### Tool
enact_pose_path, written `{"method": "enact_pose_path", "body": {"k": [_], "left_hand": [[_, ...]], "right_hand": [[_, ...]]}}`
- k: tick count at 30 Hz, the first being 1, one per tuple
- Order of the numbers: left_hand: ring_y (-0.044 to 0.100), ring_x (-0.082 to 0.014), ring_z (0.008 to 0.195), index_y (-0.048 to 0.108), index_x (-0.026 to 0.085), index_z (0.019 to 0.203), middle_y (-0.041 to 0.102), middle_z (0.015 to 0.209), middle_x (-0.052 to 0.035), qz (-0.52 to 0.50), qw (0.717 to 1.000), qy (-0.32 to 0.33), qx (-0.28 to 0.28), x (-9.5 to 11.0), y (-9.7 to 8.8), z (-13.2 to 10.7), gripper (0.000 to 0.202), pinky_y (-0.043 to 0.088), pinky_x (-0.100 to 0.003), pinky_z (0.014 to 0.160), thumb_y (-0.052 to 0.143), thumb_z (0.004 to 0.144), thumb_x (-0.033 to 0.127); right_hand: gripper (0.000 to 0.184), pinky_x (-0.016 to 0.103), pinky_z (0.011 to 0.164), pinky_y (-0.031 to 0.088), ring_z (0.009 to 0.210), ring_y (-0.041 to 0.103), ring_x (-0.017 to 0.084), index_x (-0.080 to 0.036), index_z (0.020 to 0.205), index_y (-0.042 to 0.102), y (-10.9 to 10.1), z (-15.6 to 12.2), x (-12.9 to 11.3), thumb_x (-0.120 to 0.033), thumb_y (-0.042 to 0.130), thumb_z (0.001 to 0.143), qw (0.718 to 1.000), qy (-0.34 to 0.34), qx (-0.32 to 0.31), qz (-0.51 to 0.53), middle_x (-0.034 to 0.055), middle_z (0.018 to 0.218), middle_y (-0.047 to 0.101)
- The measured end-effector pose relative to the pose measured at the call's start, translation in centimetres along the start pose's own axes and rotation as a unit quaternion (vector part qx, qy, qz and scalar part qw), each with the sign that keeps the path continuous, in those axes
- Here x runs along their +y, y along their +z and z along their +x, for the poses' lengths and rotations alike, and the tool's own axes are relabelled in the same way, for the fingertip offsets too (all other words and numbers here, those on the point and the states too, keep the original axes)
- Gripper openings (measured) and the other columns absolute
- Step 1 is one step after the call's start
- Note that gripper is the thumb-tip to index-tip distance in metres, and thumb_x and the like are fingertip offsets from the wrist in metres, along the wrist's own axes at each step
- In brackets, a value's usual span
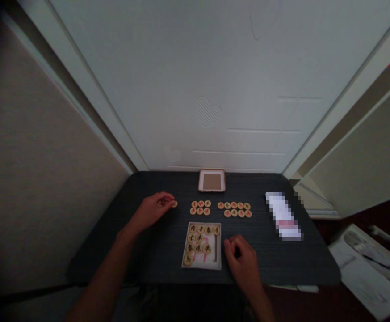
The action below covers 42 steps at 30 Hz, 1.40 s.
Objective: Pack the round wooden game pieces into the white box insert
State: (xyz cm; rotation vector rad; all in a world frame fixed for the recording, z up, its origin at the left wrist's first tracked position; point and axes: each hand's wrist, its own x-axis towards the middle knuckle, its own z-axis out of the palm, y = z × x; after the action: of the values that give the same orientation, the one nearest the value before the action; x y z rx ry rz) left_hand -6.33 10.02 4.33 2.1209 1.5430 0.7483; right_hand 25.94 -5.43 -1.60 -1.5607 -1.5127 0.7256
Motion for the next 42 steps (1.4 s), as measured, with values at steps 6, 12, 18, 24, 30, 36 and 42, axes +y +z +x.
{"method": "enact_pose_path", "body": {"k": [6,12,18,24,30,36,42], "left_hand": [[0.072,-0.0192,0.083,0.073,0.024,0.1,0.078,0.089,-0.002,-0.018,0.999,0.036,-0.024,3.8,2.2,1.9,0.029,0.055,-0.031,0.078,0.052,0.097,0.044],[0.07,-0.0196,0.086,0.074,0.023,0.103,0.077,0.095,-0.0044,-0.008,0.993,0.099,-0.062,8.3,5.8,4.8,0.02,0.054,-0.031,0.081,0.06,0.094,0.034],[0.07,-0.0217,0.09,0.076,0.025,0.097,0.076,0.098,-0.004,0.02,0.982,0.155,-0.11,12.1,9.3,6.9,0.013,0.052,-0.032,0.084,0.07,0.086,0.027],[0.069,-0.0235,0.094,0.075,0.024,0.096,0.076,0.098,-0.0051,0.041,0.975,0.174,-0.131,13.2,10.4,7.2,0.012,0.051,-0.034,0.086,0.069,0.087,0.029],[0.069,-0.0224,0.095,0.076,0.025,0.098,0.076,0.101,-0.0049,0.037,0.971,0.182,-0.149,13.6,10.8,6.7,0.013,0.052,-0.032,0.086,0.068,0.089,0.031],[0.069,-0.0217,0.097,0.077,0.026,0.098,0.077,0.102,-0.0038,0.024,0.968,0.197,-0.154,14.3,10.4,6.3,0.014,0.052,-0.031,0.087,0.068,0.087,0.027],[0.07,-0.0215,0.091,0.077,0.025,0.097,0.077,0.099,-0.0045,0.025,0.979,0.161,-0.119,12.2,7.3,6.2,0.016,0.052,-0.03,0.083,0.062,0.091,0.028]], "right_hand": [[0.038,0.028,0.065,0.045,0.068,0.06,0.017,-0.024,0.067,0.048,-0.1,0.1,-0.3,-0.045,0.053,0.098,1.0,-0.004,0.002,-0.003,0.0022,0.073,0.065],[0.037,0.027,0.064,0.046,0.067,0.06,0.017,-0.023,0.067,0.049,-0.1,0.2,-0.7,-0.043,0.054,0.098,1.0,-0.01,0.015,0.009,0.0027,0.074,0.066],[0.037,0.026,0.065,0.045,0.066,0.06,0.017,-0.023,0.067,0.051,-0.1,0.0,-1.0,-0.042,0.056,0.098,0.999,0.007,0.045,0.024,0.0012,0.069,0.064],[0.039,0.026,0.062,0.044,0.061,0.057,0.016,-0.023,0.066,0.052,-0.3,-0.4,-0.7,-0.046,0.057,0.097,0.995,0.028,0.089,0.043,-0.0004,0.064,0.061],[0.04,0.026,0.061,0.046,0.061,0.057,0.016,-0.023,0.069,0.055,-0.4,0.3,-0.4,-0.052,0.057,0.096,0.985,0.068,0.134,0.086,-0.0008,0.064,0.059],[0.03,0.029,0.065,0.052,0.069,0.064,0.019,-0.022,0.085,0.061,-0.4,0.6,0.1,-0.049,0.057,0.097,0.978,0.065,0.174,0.092,0.0028,0.075,0.066],[0.03,0.037,0.075,0.056,0.087,0.067,0.024,-0.02,0.111,0.065,-3.0,3.7,1.5,-0.045,0.056,0.097,0.98,0.003,0.197,-0.026,0.012,0.106,0.07]]}}
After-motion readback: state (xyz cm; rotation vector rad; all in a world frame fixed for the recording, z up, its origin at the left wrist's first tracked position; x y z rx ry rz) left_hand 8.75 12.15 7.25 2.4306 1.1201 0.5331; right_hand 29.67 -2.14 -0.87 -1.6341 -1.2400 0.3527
